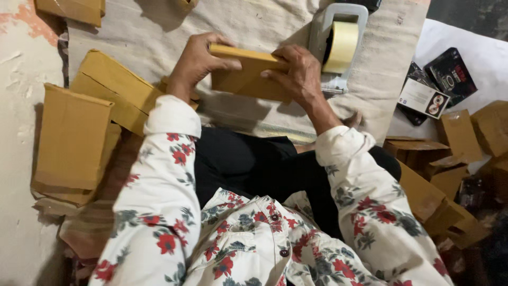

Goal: The person sits on the floor and packs smartwatches into small cardboard boxes. They open a smartwatch box, remove the watch and accessories, place them into a shipping box, and seal it with tape. The process is repeated for multiple units.

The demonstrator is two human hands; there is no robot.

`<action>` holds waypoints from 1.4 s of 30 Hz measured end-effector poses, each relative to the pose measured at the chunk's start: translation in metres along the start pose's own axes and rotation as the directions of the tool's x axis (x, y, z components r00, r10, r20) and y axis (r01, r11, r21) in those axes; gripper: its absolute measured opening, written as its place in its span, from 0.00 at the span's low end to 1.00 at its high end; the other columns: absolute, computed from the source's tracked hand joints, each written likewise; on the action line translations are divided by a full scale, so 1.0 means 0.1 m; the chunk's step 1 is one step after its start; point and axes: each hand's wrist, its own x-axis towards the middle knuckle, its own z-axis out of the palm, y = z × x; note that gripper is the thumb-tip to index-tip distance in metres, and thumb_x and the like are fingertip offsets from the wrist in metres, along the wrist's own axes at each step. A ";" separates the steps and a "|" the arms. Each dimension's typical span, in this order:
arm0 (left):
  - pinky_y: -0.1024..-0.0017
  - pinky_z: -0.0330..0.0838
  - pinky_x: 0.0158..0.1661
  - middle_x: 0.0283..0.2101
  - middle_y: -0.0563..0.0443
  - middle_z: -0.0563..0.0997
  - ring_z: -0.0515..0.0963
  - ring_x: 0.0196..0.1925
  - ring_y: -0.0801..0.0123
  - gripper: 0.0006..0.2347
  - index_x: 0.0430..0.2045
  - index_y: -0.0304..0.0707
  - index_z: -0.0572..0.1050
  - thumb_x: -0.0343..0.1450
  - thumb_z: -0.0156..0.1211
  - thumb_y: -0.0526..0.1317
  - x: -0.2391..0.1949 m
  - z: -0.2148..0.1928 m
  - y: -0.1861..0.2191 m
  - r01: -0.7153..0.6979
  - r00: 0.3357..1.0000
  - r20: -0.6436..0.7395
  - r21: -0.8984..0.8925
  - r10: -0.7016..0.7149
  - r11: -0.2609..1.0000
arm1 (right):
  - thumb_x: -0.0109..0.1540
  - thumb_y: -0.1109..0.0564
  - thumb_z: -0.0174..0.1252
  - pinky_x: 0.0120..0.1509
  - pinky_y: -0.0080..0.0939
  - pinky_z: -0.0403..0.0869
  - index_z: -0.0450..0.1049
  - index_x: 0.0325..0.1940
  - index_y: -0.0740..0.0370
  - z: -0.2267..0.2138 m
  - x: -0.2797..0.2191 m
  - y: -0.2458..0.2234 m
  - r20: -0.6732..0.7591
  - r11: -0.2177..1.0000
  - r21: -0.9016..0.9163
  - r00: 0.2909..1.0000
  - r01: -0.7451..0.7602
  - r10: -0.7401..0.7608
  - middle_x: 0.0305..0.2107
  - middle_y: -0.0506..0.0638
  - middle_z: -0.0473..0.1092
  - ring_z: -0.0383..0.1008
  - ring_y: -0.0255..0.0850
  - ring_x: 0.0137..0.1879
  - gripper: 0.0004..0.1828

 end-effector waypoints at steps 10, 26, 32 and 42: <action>0.61 0.76 0.44 0.42 0.41 0.82 0.80 0.44 0.57 0.22 0.56 0.33 0.74 0.75 0.62 0.52 0.39 0.74 -1.40 0.103 0.812 -0.580 0.027 -0.068 0.994 | 0.68 0.48 0.62 0.56 0.59 0.66 0.77 0.47 0.62 0.88 0.29 0.43 -0.231 0.986 -0.167 0.972 0.006 -0.045 0.43 0.60 0.70 0.65 0.58 0.52 0.15; 0.53 0.71 0.40 0.37 0.39 0.78 0.77 0.41 0.42 0.11 0.45 0.42 0.70 0.79 0.52 0.48 0.36 0.93 -0.78 0.156 0.724 -0.663 0.425 0.189 0.892 | 0.65 0.42 0.56 0.69 0.65 0.56 0.68 0.56 0.64 1.24 0.34 0.21 -0.367 0.831 -0.555 0.888 0.031 -0.278 0.48 0.61 0.65 0.62 0.56 0.59 0.25; 0.51 0.70 0.42 0.43 0.38 0.73 0.76 0.44 0.43 0.08 0.43 0.48 0.71 0.79 0.51 0.48 0.33 0.98 -0.76 0.270 0.762 -0.630 0.519 0.150 0.811 | 0.69 0.51 0.52 0.61 0.57 0.62 0.72 0.48 0.62 1.47 0.47 0.26 -0.138 0.957 -0.277 0.981 0.091 -0.133 0.45 0.58 0.68 0.65 0.55 0.54 0.12; 0.51 0.72 0.37 0.42 0.40 0.72 0.77 0.42 0.45 0.06 0.43 0.51 0.68 0.80 0.50 0.48 0.45 1.05 -1.03 0.268 0.745 -0.642 0.538 0.182 0.799 | 0.72 0.37 0.51 0.71 0.63 0.59 0.64 0.64 0.55 1.14 0.03 0.65 -0.189 0.934 -0.287 0.969 -0.212 0.162 0.60 0.57 0.61 0.60 0.57 0.67 0.25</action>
